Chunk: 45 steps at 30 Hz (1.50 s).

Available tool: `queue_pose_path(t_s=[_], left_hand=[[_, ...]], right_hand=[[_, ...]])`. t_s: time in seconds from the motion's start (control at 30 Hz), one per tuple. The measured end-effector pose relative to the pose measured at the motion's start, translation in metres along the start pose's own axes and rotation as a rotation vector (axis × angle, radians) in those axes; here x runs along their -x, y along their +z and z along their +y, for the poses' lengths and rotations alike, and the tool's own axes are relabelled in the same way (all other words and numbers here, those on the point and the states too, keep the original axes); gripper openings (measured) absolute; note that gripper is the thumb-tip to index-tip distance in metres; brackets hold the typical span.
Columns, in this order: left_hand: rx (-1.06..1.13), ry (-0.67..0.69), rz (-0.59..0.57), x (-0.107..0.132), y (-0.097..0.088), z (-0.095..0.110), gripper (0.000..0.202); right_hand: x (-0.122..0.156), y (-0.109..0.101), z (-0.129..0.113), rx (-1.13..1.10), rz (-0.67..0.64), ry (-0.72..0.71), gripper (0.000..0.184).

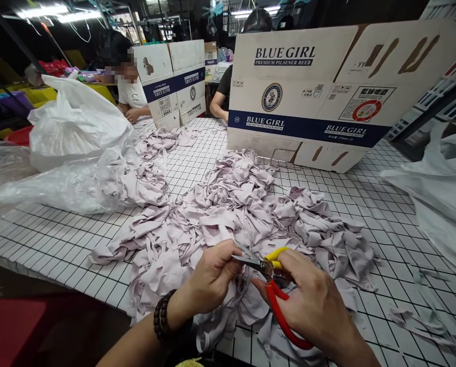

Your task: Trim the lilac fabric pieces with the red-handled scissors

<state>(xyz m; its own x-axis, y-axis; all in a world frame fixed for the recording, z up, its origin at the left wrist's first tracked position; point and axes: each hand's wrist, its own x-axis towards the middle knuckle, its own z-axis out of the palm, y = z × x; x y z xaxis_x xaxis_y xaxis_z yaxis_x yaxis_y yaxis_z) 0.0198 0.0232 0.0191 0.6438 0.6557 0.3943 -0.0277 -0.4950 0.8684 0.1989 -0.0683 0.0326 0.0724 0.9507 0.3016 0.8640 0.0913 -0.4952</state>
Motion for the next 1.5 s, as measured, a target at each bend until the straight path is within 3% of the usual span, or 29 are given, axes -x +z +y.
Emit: queue_pose_path(t_s=[0.33,0.93,1.03,1.13,1.2,1.27,1.4,1.5], left_hand=[[0.0,0.017,-0.026,0.001,-0.003,0.001,0.022],[0.024,-0.08,-0.05,0.001,-0.005,0.004,0.031],[0.053,-0.127,-0.045,0.002,-0.006,0.005,0.033],[0.077,-0.152,-0.037,0.003,-0.007,0.005,0.034],[0.093,-0.166,-0.033,0.004,-0.007,0.004,0.035],[0.104,-0.179,-0.024,0.006,-0.006,0.003,0.035],[0.086,-0.16,-0.05,0.014,-0.002,0.005,0.035],[0.077,-0.112,-0.222,0.027,0.003,0.007,0.036]], right_hand=[[0.0,0.0,-0.001,-0.018,0.006,-0.028,0.027],[0.0,0.003,0.003,0.006,0.031,-0.04,0.038],[-0.003,0.002,0.009,-0.192,-0.087,0.117,0.046],[-0.011,-0.001,0.017,-0.676,-0.281,0.361,0.04],[-0.016,-0.001,0.021,-0.927,-0.37,0.41,0.038],[-0.019,0.008,0.02,-1.019,-0.426,0.438,0.038],[-0.021,0.044,0.012,-1.119,-0.383,0.641,0.041],[-0.027,0.067,0.014,-1.113,-0.312,0.667,0.038]])
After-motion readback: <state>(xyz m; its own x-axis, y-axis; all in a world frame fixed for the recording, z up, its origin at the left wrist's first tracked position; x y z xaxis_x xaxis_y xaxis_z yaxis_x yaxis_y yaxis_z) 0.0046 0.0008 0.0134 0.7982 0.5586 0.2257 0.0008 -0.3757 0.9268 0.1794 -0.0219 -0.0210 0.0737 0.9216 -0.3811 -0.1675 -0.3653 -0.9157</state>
